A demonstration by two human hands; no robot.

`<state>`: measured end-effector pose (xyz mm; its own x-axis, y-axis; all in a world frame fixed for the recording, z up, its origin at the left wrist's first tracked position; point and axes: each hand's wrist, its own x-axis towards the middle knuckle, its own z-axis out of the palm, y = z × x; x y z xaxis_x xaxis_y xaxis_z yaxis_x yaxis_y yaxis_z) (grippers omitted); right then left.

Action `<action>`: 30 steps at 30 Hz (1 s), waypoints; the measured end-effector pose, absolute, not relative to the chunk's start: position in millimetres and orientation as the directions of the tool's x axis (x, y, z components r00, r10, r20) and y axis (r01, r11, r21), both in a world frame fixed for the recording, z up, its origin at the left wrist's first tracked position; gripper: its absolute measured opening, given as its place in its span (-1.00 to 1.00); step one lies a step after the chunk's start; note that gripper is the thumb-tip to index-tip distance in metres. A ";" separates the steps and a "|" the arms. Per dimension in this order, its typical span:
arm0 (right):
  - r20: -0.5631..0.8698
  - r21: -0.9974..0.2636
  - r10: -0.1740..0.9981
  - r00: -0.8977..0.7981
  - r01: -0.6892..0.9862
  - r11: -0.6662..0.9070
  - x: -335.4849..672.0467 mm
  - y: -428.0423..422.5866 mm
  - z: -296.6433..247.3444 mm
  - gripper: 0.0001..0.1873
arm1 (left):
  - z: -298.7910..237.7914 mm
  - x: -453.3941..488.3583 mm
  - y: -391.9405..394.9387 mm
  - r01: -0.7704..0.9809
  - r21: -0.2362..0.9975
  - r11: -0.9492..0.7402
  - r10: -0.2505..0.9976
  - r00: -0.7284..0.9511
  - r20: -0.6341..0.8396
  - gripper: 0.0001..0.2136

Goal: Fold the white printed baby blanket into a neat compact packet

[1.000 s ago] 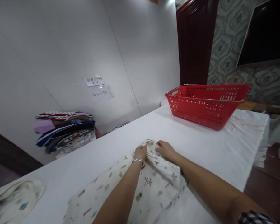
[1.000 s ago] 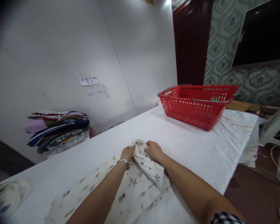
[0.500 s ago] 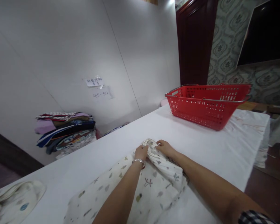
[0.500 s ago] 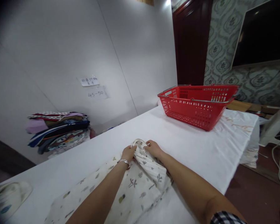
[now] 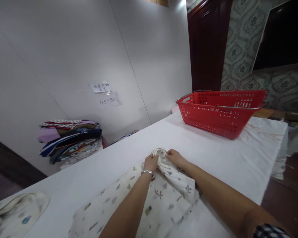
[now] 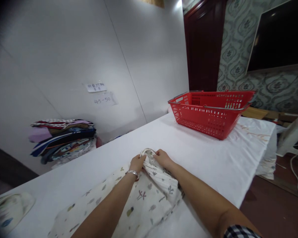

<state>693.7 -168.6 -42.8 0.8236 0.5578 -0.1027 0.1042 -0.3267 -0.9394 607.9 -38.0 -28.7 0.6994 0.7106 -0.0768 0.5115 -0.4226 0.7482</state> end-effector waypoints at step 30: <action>-0.088 -0.963 0.764 0.639 0.142 -0.229 710.9 -149.7 -10.5 -0.78 | -26.5 609.7 -34.2 0.471 0.761 -0.446 0.677 0.734 -0.058 -0.77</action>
